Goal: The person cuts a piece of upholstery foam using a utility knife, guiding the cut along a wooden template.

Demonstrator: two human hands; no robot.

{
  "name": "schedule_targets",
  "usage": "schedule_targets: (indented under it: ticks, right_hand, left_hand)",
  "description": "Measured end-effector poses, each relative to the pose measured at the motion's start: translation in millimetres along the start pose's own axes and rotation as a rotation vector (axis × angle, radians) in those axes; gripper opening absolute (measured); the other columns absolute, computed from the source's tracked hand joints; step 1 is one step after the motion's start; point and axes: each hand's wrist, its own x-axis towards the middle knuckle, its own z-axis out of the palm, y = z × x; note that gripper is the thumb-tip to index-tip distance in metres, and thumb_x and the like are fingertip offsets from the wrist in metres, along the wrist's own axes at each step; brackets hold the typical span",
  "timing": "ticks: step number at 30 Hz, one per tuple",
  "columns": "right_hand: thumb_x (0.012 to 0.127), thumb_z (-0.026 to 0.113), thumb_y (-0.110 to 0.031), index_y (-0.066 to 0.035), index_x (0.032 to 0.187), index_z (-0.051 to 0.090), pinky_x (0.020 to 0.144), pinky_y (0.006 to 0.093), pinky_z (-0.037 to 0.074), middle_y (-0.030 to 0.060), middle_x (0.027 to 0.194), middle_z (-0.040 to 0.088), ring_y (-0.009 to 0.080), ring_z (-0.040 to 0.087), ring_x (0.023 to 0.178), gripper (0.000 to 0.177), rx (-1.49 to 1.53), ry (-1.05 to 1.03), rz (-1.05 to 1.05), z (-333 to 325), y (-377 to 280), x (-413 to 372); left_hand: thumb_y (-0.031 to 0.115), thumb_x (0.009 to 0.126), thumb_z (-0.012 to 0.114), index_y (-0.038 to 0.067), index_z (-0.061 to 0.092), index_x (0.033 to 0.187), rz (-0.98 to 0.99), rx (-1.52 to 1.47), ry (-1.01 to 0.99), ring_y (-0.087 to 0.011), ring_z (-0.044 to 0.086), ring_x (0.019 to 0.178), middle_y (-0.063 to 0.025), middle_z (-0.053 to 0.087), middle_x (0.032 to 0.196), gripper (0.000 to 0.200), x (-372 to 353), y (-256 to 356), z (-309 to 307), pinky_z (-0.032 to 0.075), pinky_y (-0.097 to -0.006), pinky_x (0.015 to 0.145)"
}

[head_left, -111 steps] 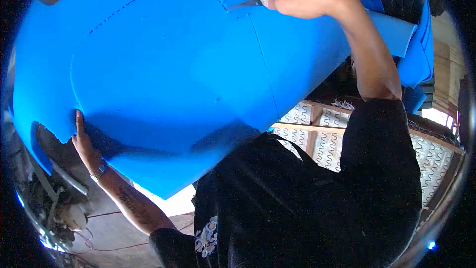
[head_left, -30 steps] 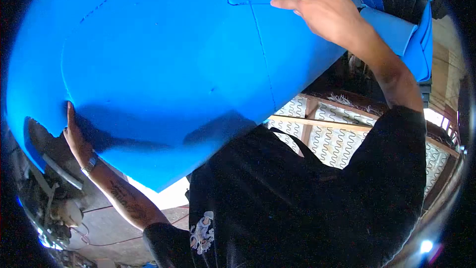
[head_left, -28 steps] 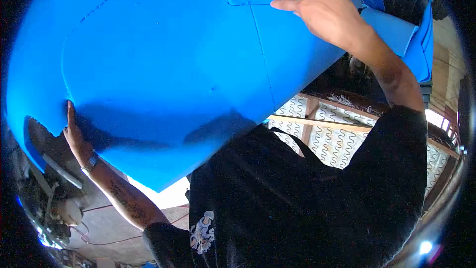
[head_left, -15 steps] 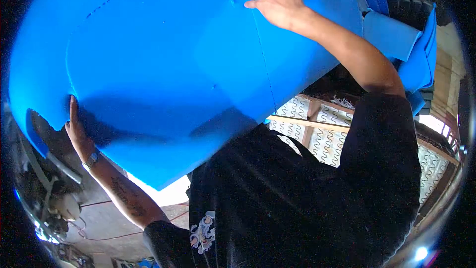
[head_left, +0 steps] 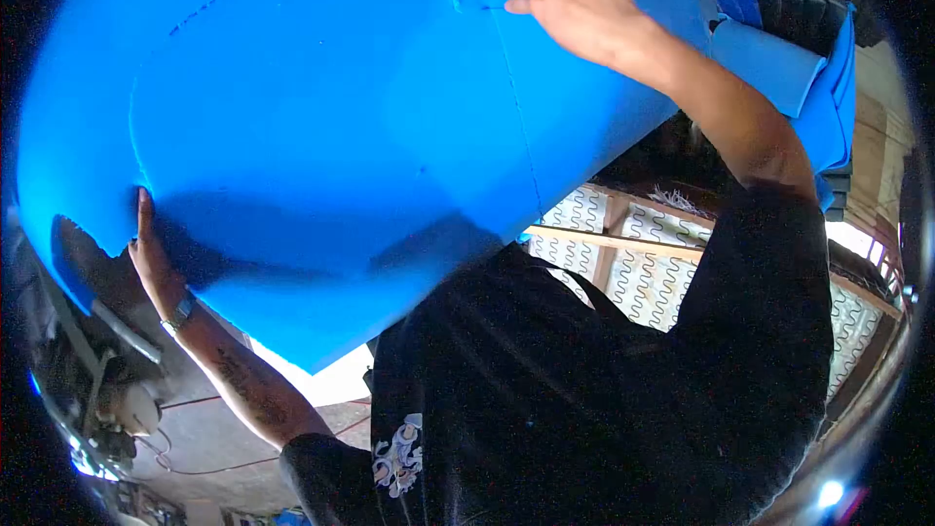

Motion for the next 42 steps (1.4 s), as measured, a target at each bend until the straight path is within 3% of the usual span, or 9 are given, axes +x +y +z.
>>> schedule_targets:
  ticks: [12, 13, 15, 20, 24, 27, 31, 35, 42]
  right_hand:
    - [0.081, 0.056, -0.013, -0.016, 0.114, 0.063, 0.074, 0.0405, 0.051, 0.0161, 0.099, 0.066, 0.0297, 0.064, 0.084, 0.034, 0.225, 0.311, -0.099, -76, 74, -97]
    - [0.083, 0.056, -0.013, -0.016, 0.118, 0.060, 0.073, 0.0379, 0.051, 0.0142, 0.102, 0.066, 0.0266, 0.064, 0.082, 0.036, 0.278, 0.385, 0.002, -87, 86, -113]
    - [0.087, 0.056, -0.015, -0.013, 0.121, 0.057, 0.067, 0.0332, 0.050, 0.0100, 0.100, 0.066, 0.0202, 0.062, 0.075, 0.034, 0.475, 0.583, 0.256, -84, 111, -121]
    - [0.092, 0.055, -0.031, -0.011, 0.081, 0.054, 0.046, 0.0258, 0.036, -0.0056, 0.060, 0.048, 0.0070, 0.043, 0.048, 0.023, 1.302, 0.827, 0.904, 108, 115, -94]
    - [0.093, 0.053, -0.031, -0.006, 0.122, 0.052, 0.064, 0.0258, 0.042, 0.0036, 0.087, 0.054, 0.0107, 0.050, 0.074, 0.038, 2.113, 1.381, 1.437, 330, 17, -147]
    - [0.094, 0.047, -0.030, -0.003, 0.129, 0.043, 0.083, 0.0368, 0.036, 0.0120, 0.110, 0.046, 0.0226, 0.043, 0.098, 0.044, 1.917, 1.035, 1.713, 420, -42, -185]
    - [0.096, 0.039, -0.028, 0.002, 0.139, 0.031, 0.108, 0.0513, 0.028, 0.0233, 0.141, 0.035, 0.0385, 0.034, 0.130, 0.053, 0.361, 0.128, 1.103, 508, -99, -188]
    - [0.095, 0.043, -0.030, 0.002, 0.136, 0.032, 0.102, 0.0523, 0.032, 0.0238, 0.136, 0.038, 0.0387, 0.038, 0.125, 0.053, 0.748, 0.125, 1.216, 483, -99, -146]
    - [0.093, 0.049, -0.033, 0.001, 0.133, 0.035, 0.092, 0.0539, 0.040, 0.0248, 0.128, 0.043, 0.0392, 0.045, 0.118, 0.055, 1.501, 0.757, 1.117, 344, -101, -34]
  left_hand:
    - [0.044, 0.085, 0.062, -0.002, 0.065, 0.109, -0.009, 0.183, -0.114, -0.0064, 0.043, 0.053, -0.0004, 0.052, 0.064, 0.052, -16, 9, -8, 0.036, -0.0273, 0.050]
    - [0.053, 0.083, 0.061, 0.003, 0.068, 0.085, -0.036, 0.315, -0.147, -0.0093, 0.046, 0.062, -0.0028, 0.056, 0.071, 0.050, -28, 22, -6, 0.038, -0.0265, 0.054]
    - [0.041, 0.084, 0.064, 0.000, 0.055, 0.124, 0.181, 0.144, -0.112, -0.0117, 0.053, 0.071, -0.0055, 0.060, 0.089, 0.057, -16, 0, -11, 0.044, -0.0259, 0.065]
    - [0.027, 0.081, 0.071, 0.000, 0.037, 0.134, 0.376, -0.064, -0.031, -0.0182, 0.053, 0.099, -0.0113, 0.055, 0.115, 0.069, -90, 65, 13, 0.041, -0.0306, 0.090]
    - [0.010, 0.079, 0.073, -0.006, 0.022, 0.140, 0.393, -0.125, -0.059, -0.0233, 0.051, 0.111, -0.0194, 0.040, 0.132, 0.081, -111, 116, 25, 0.044, -0.0323, 0.093]
    - [0.013, 0.075, 0.077, -0.003, 0.027, 0.138, 0.695, 0.092, -0.153, -0.0224, 0.054, 0.105, -0.0199, 0.043, 0.129, 0.082, -147, 196, 54, 0.049, -0.0297, 0.086]
    - [0.015, 0.073, 0.079, 0.005, 0.030, 0.140, 1.065, 0.073, -0.267, -0.0192, 0.055, 0.104, -0.0131, 0.055, 0.117, 0.083, -180, 273, 106, 0.050, -0.0313, 0.085]
    - [0.034, 0.069, 0.080, 0.014, 0.037, 0.138, 1.241, 0.416, -0.177, -0.0233, 0.061, 0.084, -0.0123, 0.063, 0.087, 0.083, -232, 339, 147, 0.051, -0.0379, 0.074]
    - [0.040, 0.060, 0.083, 0.009, 0.037, 0.136, 1.489, 0.490, 0.133, -0.0346, 0.061, 0.097, -0.0201, 0.063, 0.102, 0.094, -254, 410, 130, 0.049, -0.0423, 0.084]
